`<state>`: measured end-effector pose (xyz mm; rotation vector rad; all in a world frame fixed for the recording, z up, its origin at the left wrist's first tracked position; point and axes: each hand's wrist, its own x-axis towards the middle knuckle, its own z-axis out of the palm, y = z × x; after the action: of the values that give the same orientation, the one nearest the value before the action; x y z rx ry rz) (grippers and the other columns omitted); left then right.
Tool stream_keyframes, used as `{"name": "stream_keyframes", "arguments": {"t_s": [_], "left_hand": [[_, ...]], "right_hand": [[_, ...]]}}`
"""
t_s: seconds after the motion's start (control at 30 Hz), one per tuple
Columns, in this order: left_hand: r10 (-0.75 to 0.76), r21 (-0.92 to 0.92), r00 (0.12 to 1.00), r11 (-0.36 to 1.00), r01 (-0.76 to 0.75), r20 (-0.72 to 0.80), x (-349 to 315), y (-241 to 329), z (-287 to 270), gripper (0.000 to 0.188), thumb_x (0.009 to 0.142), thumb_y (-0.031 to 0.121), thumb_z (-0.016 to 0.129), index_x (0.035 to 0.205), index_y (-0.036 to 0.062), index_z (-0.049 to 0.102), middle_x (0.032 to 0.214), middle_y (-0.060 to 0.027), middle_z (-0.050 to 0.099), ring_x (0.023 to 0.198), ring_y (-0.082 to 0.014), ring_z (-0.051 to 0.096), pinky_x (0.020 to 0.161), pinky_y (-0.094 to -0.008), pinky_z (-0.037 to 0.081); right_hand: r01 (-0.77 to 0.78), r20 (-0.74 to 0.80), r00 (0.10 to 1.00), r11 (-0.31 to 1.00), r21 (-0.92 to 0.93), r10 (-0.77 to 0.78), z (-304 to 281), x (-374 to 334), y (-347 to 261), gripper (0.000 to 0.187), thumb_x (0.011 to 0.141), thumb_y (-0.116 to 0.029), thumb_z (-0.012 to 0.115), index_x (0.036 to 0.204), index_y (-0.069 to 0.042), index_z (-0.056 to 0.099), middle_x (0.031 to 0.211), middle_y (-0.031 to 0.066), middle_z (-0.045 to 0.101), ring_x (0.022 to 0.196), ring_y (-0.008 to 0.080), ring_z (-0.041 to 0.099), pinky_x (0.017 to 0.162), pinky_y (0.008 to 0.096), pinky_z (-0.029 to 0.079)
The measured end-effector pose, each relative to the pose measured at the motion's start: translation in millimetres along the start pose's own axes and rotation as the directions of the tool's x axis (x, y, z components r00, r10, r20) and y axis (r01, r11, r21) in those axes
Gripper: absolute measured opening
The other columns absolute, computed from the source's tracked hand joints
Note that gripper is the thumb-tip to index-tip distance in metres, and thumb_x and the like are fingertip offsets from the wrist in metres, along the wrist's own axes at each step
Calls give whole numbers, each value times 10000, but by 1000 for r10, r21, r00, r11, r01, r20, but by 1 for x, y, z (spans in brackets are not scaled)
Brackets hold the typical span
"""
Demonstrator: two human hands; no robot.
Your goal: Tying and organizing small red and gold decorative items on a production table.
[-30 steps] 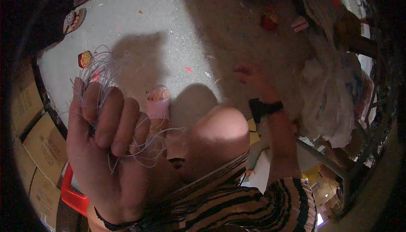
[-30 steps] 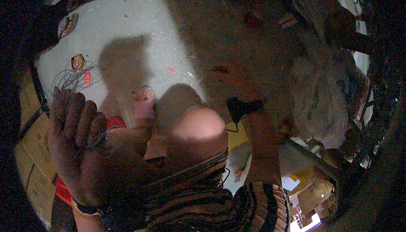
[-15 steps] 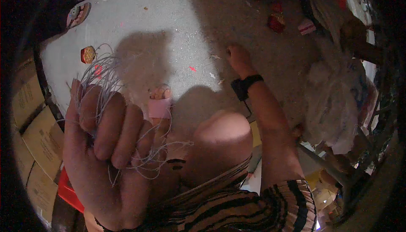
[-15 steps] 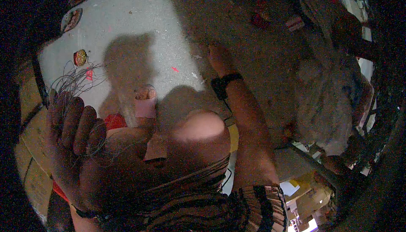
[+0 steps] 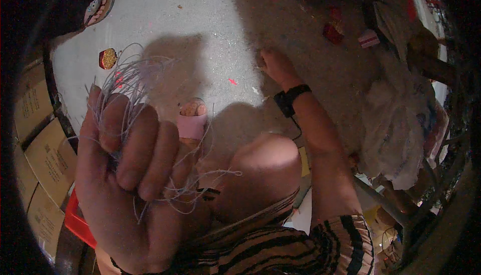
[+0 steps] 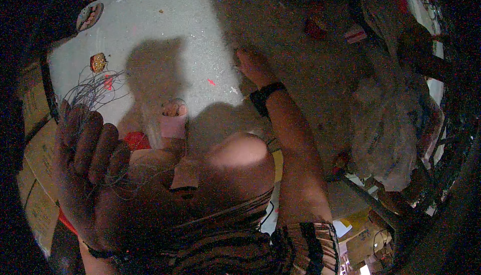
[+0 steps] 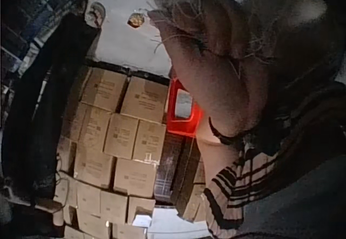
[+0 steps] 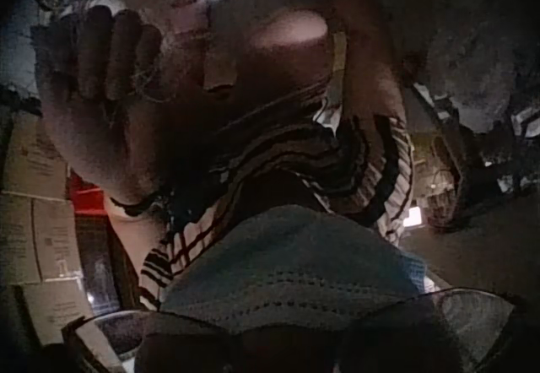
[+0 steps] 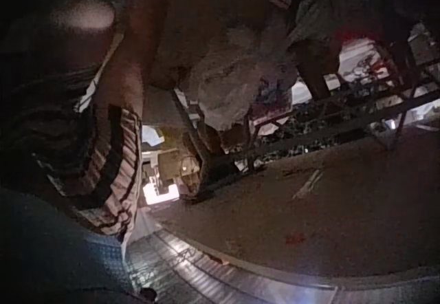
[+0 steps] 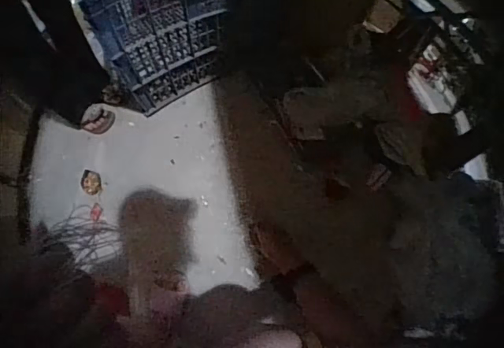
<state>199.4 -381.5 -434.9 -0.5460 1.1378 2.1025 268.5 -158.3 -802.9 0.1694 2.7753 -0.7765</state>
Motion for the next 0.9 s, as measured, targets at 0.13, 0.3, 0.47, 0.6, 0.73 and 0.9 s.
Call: {"name": "stream_keyframes", "arguments": {"t_s": [0.13,0.3,0.47,0.6,0.73,0.9], "left_hand": [[63,128,959,991,-28,-278,-1,-4,12,231,978,199,306,779,149,411,589,53,304,445,-59,241,402,-196,247],[107,256,983,964,-66,-150,-8,-8,-6,170,959,162,348,1047,89,473,769,16,470,575,-58,429,513,-179,428],[277,473,754,880,50,-595,-4,-10,11,328,949,136,372,1268,61,397,979,-37,538,759,-100,540,676,-213,525],[-10,0,977,1000,10,213,-2,-1,-24,212,956,164,372,1128,78,461,850,-2,497,672,-72,497,609,-196,501],[-34,-70,975,996,51,221,7,-16,-14,137,966,193,358,925,123,469,693,38,404,550,-53,396,502,-161,388],[-52,29,998,998,52,-27,18,-24,1,163,959,210,376,821,141,430,656,44,400,514,-55,360,480,-195,321]], "right_hand": [[12,-5,1000,1000,-22,-12,1,1,2,264,696,-149,697,888,-24,565,854,175,610,833,371,583,719,441,468],[-38,100,994,996,-81,46,-4,12,-5,239,697,-166,697,845,-17,583,830,182,611,830,374,587,718,448,473],[104,112,991,960,-261,-77,7,7,-1,242,706,-193,689,836,-15,590,842,182,613,833,373,587,720,445,481],[-89,143,985,994,-55,96,10,17,-2,209,721,-171,674,829,-15,587,845,176,618,808,361,596,703,429,482],[-143,-26,988,968,205,152,-29,-11,-1,193,738,-129,651,880,-13,591,835,158,623,762,296,615,678,374,486],[8,-317,941,929,369,118,-142,-59,-54,147,753,-56,629,886,-17,581,816,109,601,710,224,597,630,314,487]]}}
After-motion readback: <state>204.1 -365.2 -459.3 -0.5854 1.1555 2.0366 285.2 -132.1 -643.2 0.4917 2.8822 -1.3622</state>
